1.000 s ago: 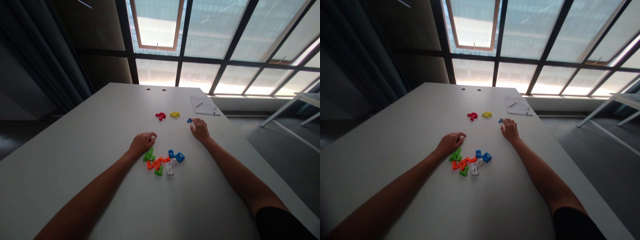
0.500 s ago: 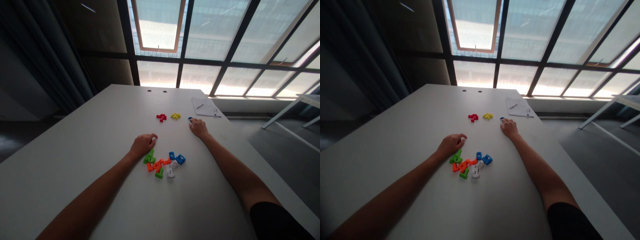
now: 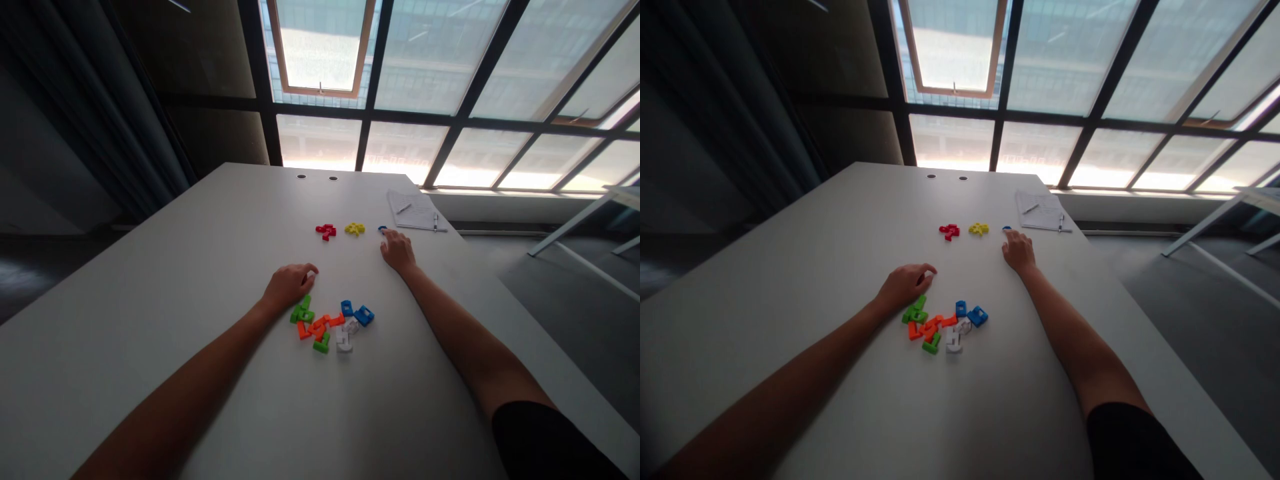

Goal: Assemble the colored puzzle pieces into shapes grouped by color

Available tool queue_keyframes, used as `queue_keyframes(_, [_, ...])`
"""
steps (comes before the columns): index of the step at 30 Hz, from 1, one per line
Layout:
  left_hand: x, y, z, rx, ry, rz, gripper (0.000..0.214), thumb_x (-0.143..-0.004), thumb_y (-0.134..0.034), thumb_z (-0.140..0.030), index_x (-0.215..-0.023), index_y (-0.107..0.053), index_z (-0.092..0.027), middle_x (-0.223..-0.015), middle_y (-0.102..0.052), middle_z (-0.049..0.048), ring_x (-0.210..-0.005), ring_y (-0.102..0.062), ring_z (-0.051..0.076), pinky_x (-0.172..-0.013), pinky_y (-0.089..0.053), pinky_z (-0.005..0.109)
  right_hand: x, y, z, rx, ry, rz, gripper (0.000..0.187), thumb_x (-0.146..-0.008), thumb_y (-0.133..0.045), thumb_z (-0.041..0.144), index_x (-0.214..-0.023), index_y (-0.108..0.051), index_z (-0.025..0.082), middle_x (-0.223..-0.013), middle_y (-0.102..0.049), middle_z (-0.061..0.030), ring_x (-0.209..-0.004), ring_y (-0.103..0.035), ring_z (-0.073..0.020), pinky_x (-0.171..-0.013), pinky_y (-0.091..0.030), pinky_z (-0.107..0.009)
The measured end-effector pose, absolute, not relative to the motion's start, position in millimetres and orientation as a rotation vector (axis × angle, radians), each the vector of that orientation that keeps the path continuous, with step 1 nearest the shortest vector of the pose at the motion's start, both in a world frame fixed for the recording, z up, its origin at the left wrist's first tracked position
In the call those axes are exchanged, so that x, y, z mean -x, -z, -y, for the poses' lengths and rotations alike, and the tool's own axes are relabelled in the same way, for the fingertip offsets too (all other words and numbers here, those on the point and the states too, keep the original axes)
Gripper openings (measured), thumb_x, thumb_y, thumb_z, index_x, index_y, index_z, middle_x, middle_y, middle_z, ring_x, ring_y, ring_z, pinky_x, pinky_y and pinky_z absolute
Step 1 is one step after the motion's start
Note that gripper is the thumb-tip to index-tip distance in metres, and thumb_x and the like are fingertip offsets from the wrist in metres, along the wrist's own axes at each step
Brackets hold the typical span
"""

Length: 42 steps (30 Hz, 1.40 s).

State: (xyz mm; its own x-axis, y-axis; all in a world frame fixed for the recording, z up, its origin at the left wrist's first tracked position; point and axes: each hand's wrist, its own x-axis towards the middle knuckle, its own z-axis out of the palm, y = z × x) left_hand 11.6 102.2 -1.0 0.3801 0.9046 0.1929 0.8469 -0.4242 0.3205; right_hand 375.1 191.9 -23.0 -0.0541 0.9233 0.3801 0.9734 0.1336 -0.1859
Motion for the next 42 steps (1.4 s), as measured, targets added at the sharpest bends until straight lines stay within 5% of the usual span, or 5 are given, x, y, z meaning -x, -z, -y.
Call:
queue_keyframes(5, [-11, 2, -101, -2.486, -0.533, -1.567, 0.031, -0.101, -0.050, -0.035, -0.116, -0.076, -0.028, -0.096, -0.077, 0.0041, -0.087, -0.070, 0.023, -0.083, -0.051, 0.034, -358, 22, -139, 1.324, -0.100, 2.279, 0.029, -0.099, -0.053, 0.020, -0.116, -0.078, 0.022, -0.120, -0.079, -0.0099, -0.119, -0.065, -0.0283, -0.110, -0.045, -0.047])
queue_keyframes(11, [-10, 2, -100, -2.498, -0.557, -1.567, 0.030, -0.101, -0.051, -0.034, -0.115, -0.076, -0.028, -0.099, -0.078, 0.0047, -0.088, -0.070, 0.022, -0.084, -0.051, 0.033, -326, 1, -74, 0.749, -0.562, 2.352, 0.021, -0.103, -0.063, 0.033, -0.115, -0.079, 0.027, -0.114, -0.079, -0.0084, -0.108, -0.070, -0.0251, -0.100, -0.052, -0.043])
queue_keyframes(15, [-10, 3, -101, -2.487, -0.566, -1.576, 0.028, -0.099, -0.053, -0.032, -0.114, -0.076, -0.028, -0.098, -0.078, 0.0040, -0.088, -0.070, 0.022, -0.084, -0.050, 0.032, -307, -13, -64, 0.592, -0.536, 2.517, 0.016, -0.102, -0.068, 0.034, -0.103, -0.081, 0.026, -0.108, -0.079, -0.0080, -0.104, -0.070, -0.0240, -0.100, -0.049, -0.043])
queue_keyframes(31, [-13, 3, -103, -2.476, -0.524, -1.587, 0.028, -0.098, -0.053, -0.033, -0.114, -0.075, -0.028, -0.091, -0.076, 0.0026, -0.082, -0.068, 0.021, -0.080, -0.048, 0.031, -390, 23, -160, 1.404, 0.131, 2.237, 0.022, -0.103, -0.061, 0.026, -0.101, -0.082, 0.021, -0.106, -0.078, -0.0119, -0.101, -0.064, -0.0273, -0.097, -0.048, -0.040])
queue_keyframes(42, [-13, 0, -103, -2.461, -0.510, -1.585, 0.027, -0.097, -0.054, -0.032, -0.113, -0.075, -0.028, -0.085, -0.073, 0.0017, -0.080, -0.067, 0.021, -0.079, -0.048, 0.031, -391, 23, -194, 1.698, 0.277, 2.177, 0.031, -0.100, -0.054, 0.022, -0.121, -0.077, 0.019, -0.128, -0.076, -0.0127, -0.118, -0.061, -0.0318, -0.102, -0.043, -0.044])
